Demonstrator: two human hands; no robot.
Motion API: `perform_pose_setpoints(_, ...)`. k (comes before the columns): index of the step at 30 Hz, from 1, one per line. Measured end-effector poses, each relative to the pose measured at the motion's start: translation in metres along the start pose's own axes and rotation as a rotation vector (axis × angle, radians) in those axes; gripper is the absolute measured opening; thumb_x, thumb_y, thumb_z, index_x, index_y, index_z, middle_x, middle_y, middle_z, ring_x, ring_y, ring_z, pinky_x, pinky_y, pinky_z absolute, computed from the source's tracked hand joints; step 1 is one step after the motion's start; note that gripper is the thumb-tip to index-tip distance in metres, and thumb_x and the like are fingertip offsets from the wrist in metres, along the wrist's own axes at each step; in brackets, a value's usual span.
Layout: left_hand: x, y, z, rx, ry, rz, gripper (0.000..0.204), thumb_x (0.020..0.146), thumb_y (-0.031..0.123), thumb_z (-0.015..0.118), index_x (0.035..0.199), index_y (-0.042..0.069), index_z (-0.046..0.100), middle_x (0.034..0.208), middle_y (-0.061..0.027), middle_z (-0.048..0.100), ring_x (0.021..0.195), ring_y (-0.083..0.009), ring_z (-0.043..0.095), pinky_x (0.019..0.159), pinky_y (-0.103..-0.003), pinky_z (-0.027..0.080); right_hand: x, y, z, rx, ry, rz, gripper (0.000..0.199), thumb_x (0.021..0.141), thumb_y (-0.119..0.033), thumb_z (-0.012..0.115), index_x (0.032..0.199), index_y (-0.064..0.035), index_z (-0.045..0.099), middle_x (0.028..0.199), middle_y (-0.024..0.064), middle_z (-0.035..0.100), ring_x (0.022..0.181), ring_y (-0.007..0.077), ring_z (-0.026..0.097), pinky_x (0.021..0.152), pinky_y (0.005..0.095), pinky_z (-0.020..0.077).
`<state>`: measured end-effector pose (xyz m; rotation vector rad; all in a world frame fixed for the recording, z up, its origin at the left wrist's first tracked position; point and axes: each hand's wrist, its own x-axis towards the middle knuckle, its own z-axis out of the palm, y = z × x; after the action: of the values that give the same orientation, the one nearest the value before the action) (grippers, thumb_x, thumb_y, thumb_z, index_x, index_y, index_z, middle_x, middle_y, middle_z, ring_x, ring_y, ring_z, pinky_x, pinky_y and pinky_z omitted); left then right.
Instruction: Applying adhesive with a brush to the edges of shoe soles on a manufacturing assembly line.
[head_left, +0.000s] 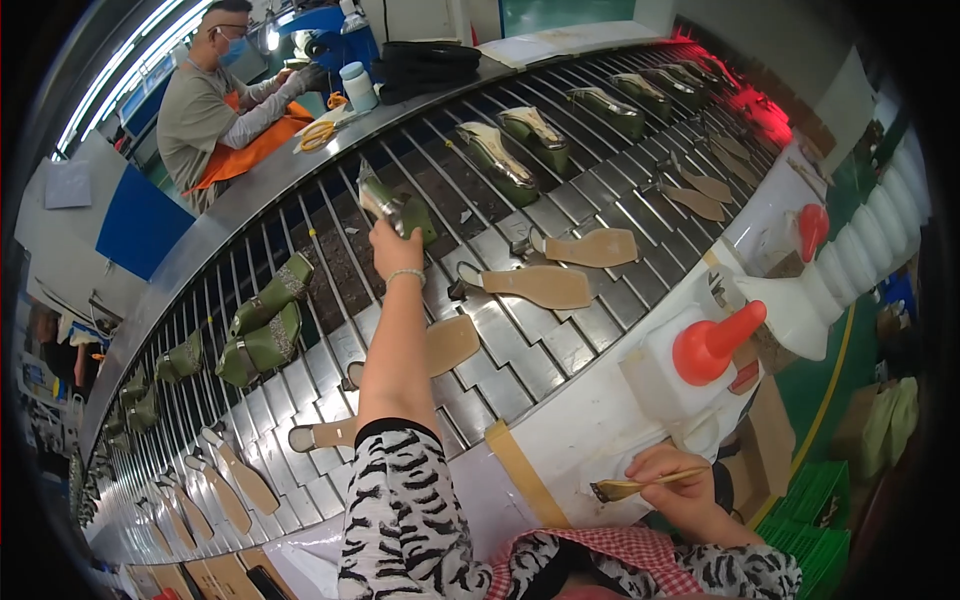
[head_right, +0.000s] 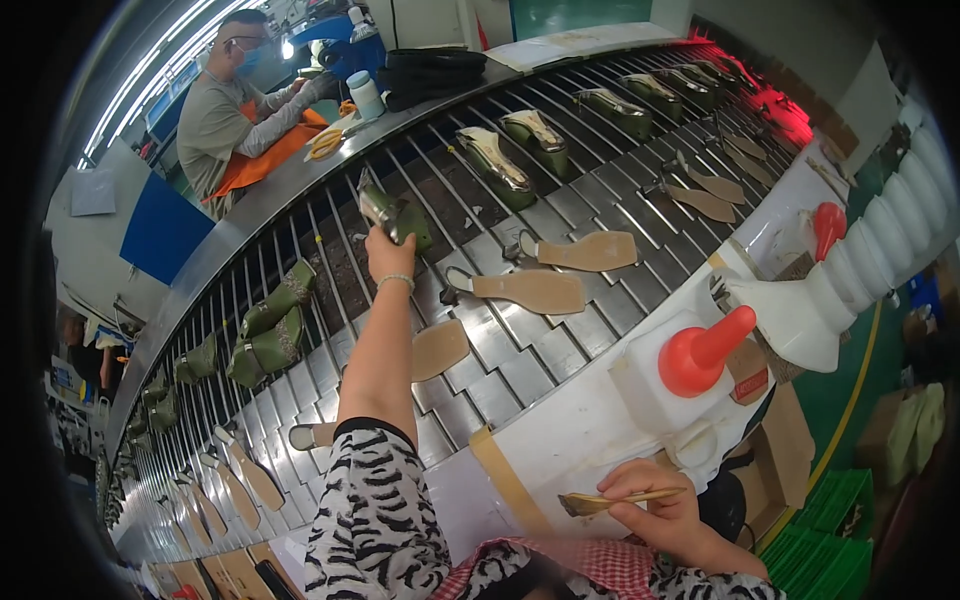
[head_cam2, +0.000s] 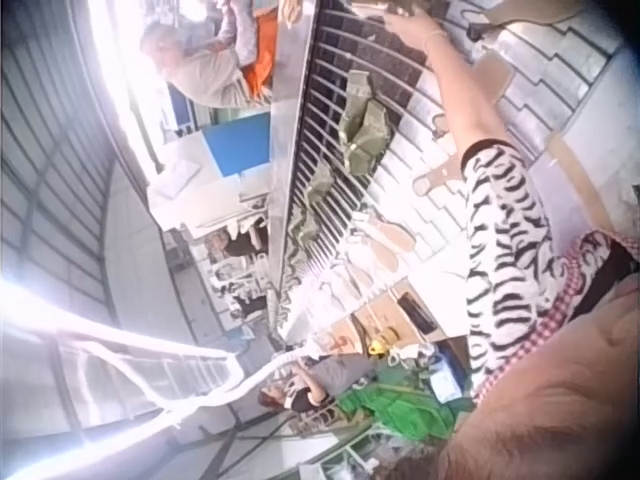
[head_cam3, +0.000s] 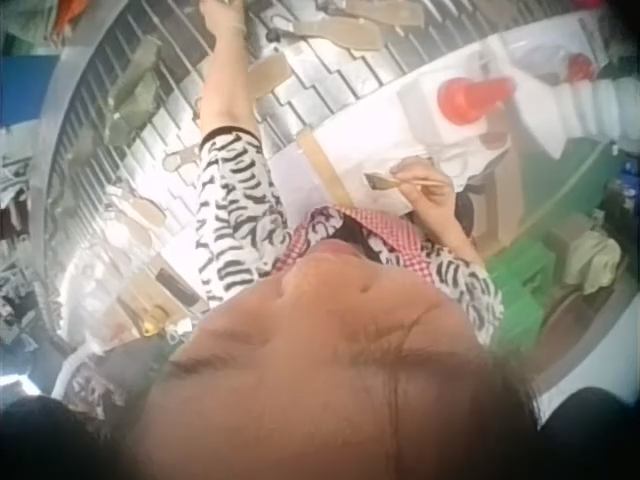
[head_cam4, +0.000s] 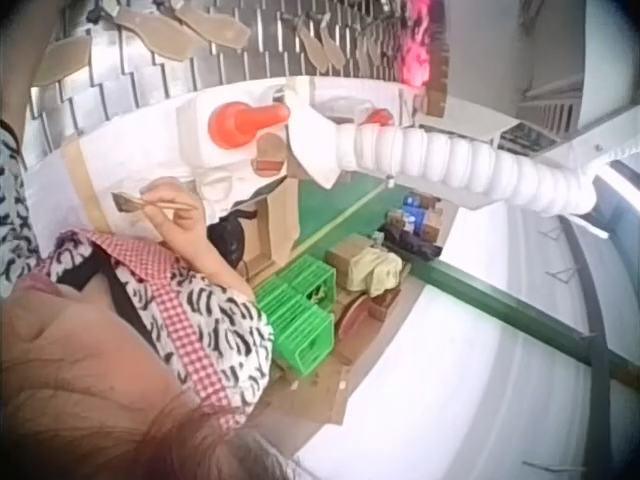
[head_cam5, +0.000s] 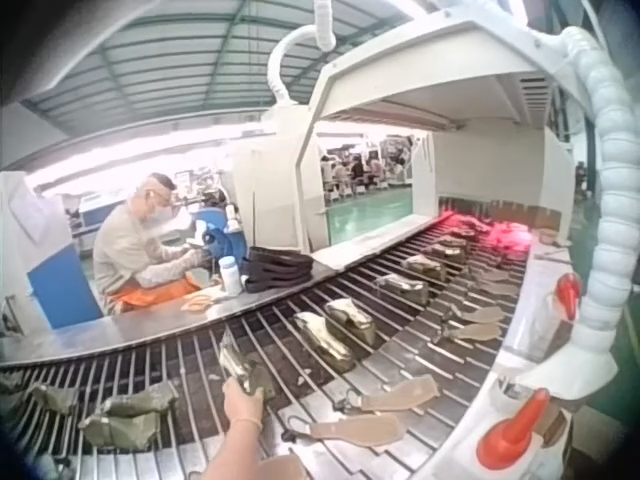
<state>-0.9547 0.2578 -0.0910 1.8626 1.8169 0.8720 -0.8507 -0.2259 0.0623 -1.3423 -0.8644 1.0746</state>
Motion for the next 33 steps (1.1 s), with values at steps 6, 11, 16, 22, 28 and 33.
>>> perform_pose_setpoints(6,-0.016,0.030,-0.007,0.218,-0.166,0.321,0.037,0.080,0.029,0.069,0.109,0.008,0.060,0.112,-0.0157,0.057,0.096,-0.0365,0.062,0.078,-0.044,0.052,0.000,0.004,0.000,0.041,-0.030,0.006,0.018,0.080,0.003,0.068,0.097,-0.0016,0.068,0.100,0.0148,0.064,0.096,0.0213,0.060,0.086,0.0314,0.0454)
perform_pose_setpoints(11,0.018,-0.037,-0.108,0.342,-0.161,0.502,0.036,0.083,0.031,0.064,0.111,0.008,0.063,0.104,-0.0154,0.063,0.100,-0.0342,0.060,0.084,-0.044,0.050,0.001,0.003,0.002,-0.062,-0.015,-0.047,0.019,0.079,0.004,0.069,0.097,-0.0012,0.067,0.100,0.0141,0.064,0.095,0.0206,0.061,0.085,0.0306,0.0465)
perform_pose_setpoints(16,0.031,-0.172,-0.237,0.551,-0.237,0.285,0.041,0.078,0.034,0.072,0.108,0.008,0.063,0.101,-0.0138,0.066,0.096,-0.0333,0.062,0.083,-0.042,0.049,-0.001,0.005,0.016,-0.045,-0.060,-0.056,0.017,0.080,0.003,0.069,0.096,-0.0009,0.067,0.101,0.0126,0.064,0.096,0.0190,0.061,0.084,0.0290,0.0467)
perform_pose_setpoints(22,0.014,-0.218,-0.261,1.160,-0.230,0.330,0.056,0.065,0.027,0.082,0.113,0.012,0.058,0.116,-0.0086,0.062,0.119,-0.0302,0.050,0.097,-0.043,0.042,-0.007,-0.002,0.032,-0.003,-0.045,-0.013,0.015,0.086,-0.002,0.067,0.100,0.0003,0.065,0.101,0.0097,0.064,0.094,0.0158,0.060,0.084,0.0274,0.0464)
perform_pose_setpoints(28,0.004,-0.198,-0.271,1.098,-0.444,-0.012,0.069,0.062,0.019,0.087,0.118,0.012,0.047,0.121,-0.0079,0.060,0.112,-0.0307,0.059,0.091,-0.045,0.049,-0.032,-0.010,0.018,-0.089,0.052,-0.091,0.016,0.086,-0.003,0.067,0.102,0.0007,0.064,0.097,0.0070,0.065,0.092,0.0133,0.060,0.083,0.0262,0.0462)
perform_pose_setpoints(33,-0.045,-0.220,-0.289,0.762,-0.221,0.068,0.083,0.058,0.020,0.087,0.127,0.011,0.041,0.119,-0.0146,0.059,0.106,-0.0354,0.061,0.088,-0.043,0.050,-0.051,-0.017,0.005,-0.098,0.143,-0.100,0.018,0.086,-0.003,0.067,0.103,0.0008,0.064,0.097,0.0064,0.066,0.090,0.0111,0.060,0.081,0.0254,0.0469)
